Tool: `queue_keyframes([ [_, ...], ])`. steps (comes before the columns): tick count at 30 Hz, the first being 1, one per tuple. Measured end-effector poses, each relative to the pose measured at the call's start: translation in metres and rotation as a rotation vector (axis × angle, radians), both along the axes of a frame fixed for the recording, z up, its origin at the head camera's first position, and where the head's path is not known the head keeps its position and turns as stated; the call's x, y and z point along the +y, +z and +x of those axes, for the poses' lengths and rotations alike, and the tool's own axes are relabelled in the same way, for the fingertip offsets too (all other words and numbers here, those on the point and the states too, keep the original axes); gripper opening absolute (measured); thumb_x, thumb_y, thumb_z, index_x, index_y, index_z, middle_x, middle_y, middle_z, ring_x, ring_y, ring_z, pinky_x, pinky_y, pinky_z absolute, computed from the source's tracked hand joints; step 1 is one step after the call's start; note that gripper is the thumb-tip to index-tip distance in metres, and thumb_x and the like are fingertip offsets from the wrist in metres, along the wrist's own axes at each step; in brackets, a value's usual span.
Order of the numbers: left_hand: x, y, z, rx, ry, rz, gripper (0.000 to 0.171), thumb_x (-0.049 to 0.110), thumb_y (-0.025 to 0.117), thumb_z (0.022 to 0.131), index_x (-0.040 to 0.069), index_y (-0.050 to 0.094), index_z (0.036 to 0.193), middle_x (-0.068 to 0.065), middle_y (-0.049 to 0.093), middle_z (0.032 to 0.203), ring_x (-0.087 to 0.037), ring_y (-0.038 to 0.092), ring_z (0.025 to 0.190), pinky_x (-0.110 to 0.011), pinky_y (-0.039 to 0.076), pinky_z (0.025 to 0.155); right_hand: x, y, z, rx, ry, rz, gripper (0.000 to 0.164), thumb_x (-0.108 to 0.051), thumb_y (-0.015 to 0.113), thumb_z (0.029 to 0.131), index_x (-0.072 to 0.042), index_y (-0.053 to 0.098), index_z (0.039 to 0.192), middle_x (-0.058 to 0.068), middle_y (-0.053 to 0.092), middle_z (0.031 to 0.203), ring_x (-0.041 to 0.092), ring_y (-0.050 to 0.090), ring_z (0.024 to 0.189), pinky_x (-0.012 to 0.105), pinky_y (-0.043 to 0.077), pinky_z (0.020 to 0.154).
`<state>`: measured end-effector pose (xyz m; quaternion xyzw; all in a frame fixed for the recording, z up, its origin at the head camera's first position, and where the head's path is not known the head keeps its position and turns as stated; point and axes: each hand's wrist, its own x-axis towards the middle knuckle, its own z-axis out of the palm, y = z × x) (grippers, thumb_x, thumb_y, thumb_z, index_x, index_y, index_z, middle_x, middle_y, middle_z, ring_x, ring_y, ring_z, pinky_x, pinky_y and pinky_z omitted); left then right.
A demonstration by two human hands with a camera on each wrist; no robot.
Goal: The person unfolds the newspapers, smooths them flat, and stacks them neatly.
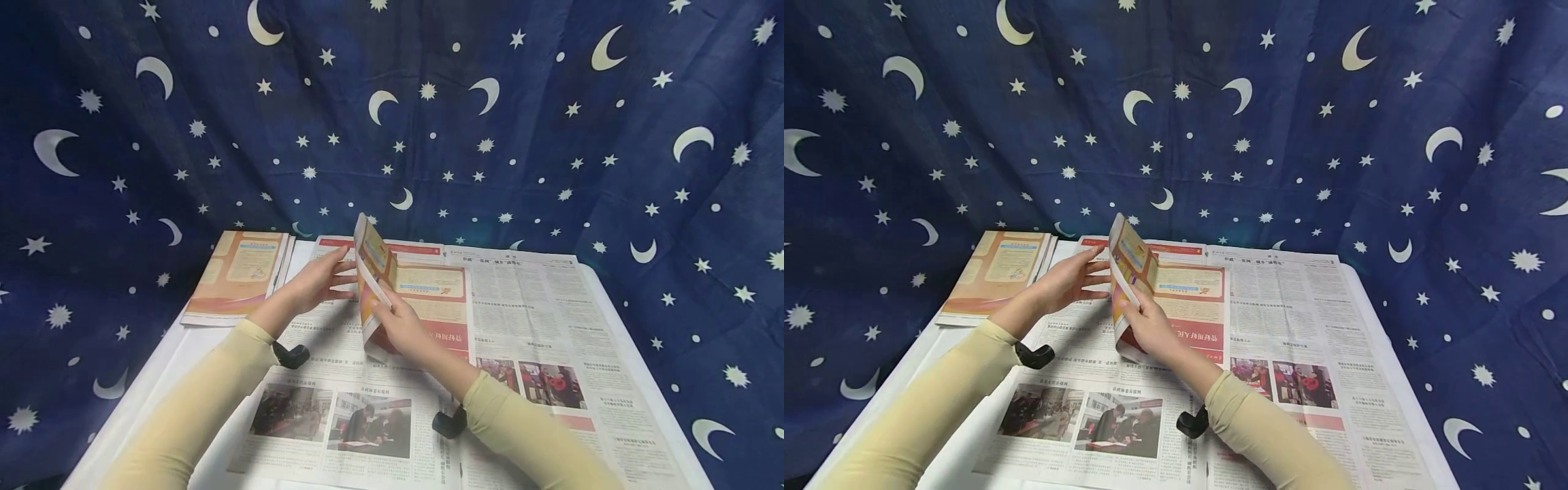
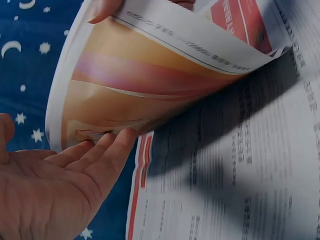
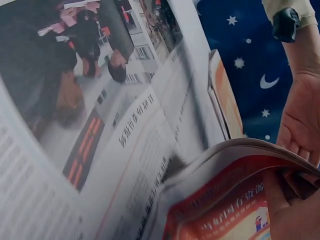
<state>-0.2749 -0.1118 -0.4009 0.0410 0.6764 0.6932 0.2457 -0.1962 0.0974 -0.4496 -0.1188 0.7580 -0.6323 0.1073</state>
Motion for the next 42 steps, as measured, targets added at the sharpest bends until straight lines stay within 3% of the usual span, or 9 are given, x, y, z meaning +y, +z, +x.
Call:
queue_keyframes([
  [6,-0.011,-0.006,-0.007,-0.09,0.082,0.029,0.071,0.048,0.041,0.109,0.014,0.015,0.165,-0.018,0.033,0.163,-0.039,0.044,0.142,-0.054,0.048,0.106,-0.02,-0.009,-0.003,-0.008,0.039,0.045,0.052,-0.038,0.048,0.109,-0.026,0.039,0.159,0.004,0.055,0.148,0.025,0.054,0.132,0.049,0.039,0.114],
  [14,-0.024,-0.018,-0.01,-0.106,0.076,-0.019,0.071,0.044,0.038,0.11,0.006,0.012,0.164,-0.021,0.026,0.165,-0.041,0.04,0.144,-0.049,0.05,0.104,-0.03,-0.021,-0.003,0.085,0.158,0.043,0.047,-0.024,0.052,0.109,-0.006,0.048,0.153,0.014,0.054,0.149,0.024,0.053,0.135,0.043,0.045,0.11],
  [19,-0.032,-0.026,-0.013,-0.081,0.07,-0.092,0.069,0.045,0.037,0.11,0.006,0.018,0.163,-0.021,0.026,0.165,-0.04,0.038,0.145,-0.054,0.041,0.112,-0.02,-0.025,0.003,0.065,0.166,0.106,0.053,-0.03,0.053,0.108,-0.009,0.044,0.156,0.011,0.048,0.155,0.026,0.046,0.142,0.044,0.039,0.115],
  [24,-0.038,-0.033,-0.013,-0.086,0.052,-0.129,0.066,0.039,0.036,0.111,0.009,0.012,0.165,-0.021,0.018,0.168,-0.041,0.035,0.147,-0.054,0.038,0.115,0.007,-0.025,0.006,0.012,0.091,0.154,0.055,-0.031,0.054,0.107,-0.011,0.042,0.157,0.014,0.048,0.155,0.032,0.044,0.143,0.049,0.036,0.116],
  [30,-0.041,-0.044,-0.012,-0.093,0.06,-0.187,0.067,0.027,0.042,0.109,0.014,0.01,0.166,-0.019,0.017,0.168,-0.042,0.029,0.149,-0.055,0.037,0.114,0.059,-0.017,0.0,-0.008,-0.094,0.245,0.062,-0.036,0.054,0.106,-0.008,0.037,0.159,0.016,0.044,0.157,0.038,0.039,0.145,0.054,0.033,0.117],
  [34,-0.044,-0.052,-0.009,-0.09,0.071,-0.238,0.07,0.014,0.045,0.105,0.017,0.01,0.166,-0.023,0.024,0.164,-0.044,0.038,0.145,-0.054,0.043,0.111,0.1,-0.013,-0.004,-0.054,-0.248,0.318,0.067,-0.037,0.052,0.106,-0.01,0.029,0.162,0.016,0.036,0.162,0.041,0.029,0.149,0.058,0.025,0.12],
  [37,-0.046,-0.057,-0.007,-0.082,0.072,-0.267,0.073,0.008,0.045,0.103,0.019,0.01,0.167,-0.026,0.028,0.162,-0.043,0.047,0.138,-0.052,0.049,0.105,0.129,-0.014,-0.005,-0.144,-0.348,0.289,0.07,-0.034,0.051,0.106,-0.01,0.021,0.164,0.018,0.028,0.165,0.04,0.022,0.152,0.058,0.022,0.121],
  [42,-0.047,-0.064,-0.004,-0.056,0.06,-0.28,0.074,0.006,0.044,0.103,0.018,0.008,0.167,-0.027,0.027,0.162,-0.043,0.051,0.134,-0.05,0.053,0.1,0.16,-0.018,-0.003,-0.282,-0.428,0.149,0.074,-0.028,0.05,0.106,-0.005,0.009,0.164,0.025,0.025,0.163,0.043,0.028,0.149,0.055,0.032,0.118],
])
